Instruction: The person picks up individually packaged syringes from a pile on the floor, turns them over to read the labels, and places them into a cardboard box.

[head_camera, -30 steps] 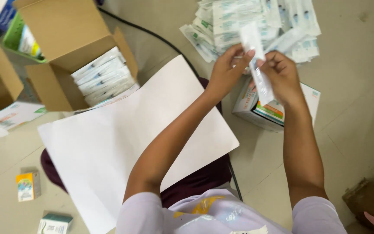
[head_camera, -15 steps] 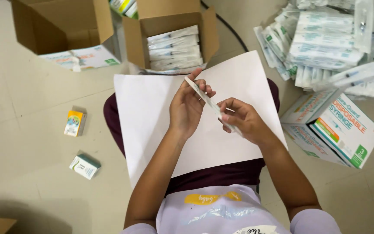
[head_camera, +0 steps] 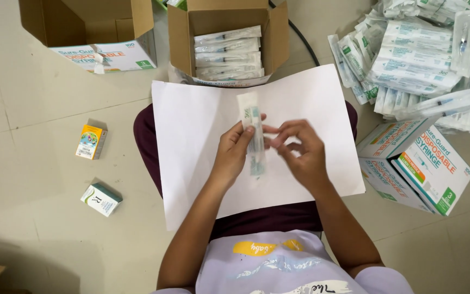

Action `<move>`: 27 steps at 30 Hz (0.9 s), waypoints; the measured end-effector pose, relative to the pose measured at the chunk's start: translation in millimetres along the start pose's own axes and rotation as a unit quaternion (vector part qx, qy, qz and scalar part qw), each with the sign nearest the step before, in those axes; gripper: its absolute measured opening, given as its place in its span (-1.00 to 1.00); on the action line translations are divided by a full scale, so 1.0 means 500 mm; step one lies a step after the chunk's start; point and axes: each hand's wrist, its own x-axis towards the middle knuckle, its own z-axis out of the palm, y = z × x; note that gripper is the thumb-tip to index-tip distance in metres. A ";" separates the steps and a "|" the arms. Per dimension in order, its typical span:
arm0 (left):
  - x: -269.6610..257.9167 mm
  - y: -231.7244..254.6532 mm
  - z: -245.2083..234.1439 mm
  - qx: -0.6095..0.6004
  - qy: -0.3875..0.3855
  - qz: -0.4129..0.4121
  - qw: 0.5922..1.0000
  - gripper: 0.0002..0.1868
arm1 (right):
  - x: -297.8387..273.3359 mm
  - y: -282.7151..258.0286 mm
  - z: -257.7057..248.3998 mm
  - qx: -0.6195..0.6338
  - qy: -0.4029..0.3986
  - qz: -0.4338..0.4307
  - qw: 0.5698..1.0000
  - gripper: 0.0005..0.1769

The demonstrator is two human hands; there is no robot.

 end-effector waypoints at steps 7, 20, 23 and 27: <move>-0.006 0.066 0.013 0.089 -0.177 -0.176 0.964 -0.57 | 0.060 -0.004 -0.041 0.166 0.015 0.084 0.982 -0.72; -0.018 0.089 -0.062 0.156 -0.002 -0.104 0.982 -0.68 | 0.031 0.100 -0.098 0.329 0.134 0.107 0.929 -0.86; -0.022 0.084 -0.058 0.108 0.040 -0.084 0.990 -0.62 | 0.022 0.112 -0.093 0.322 0.142 0.116 0.929 -0.86; -0.027 0.074 -0.058 0.097 0.052 -0.088 0.990 -0.50 | 0.010 0.126 -0.093 0.351 0.140 0.120 0.918 -0.86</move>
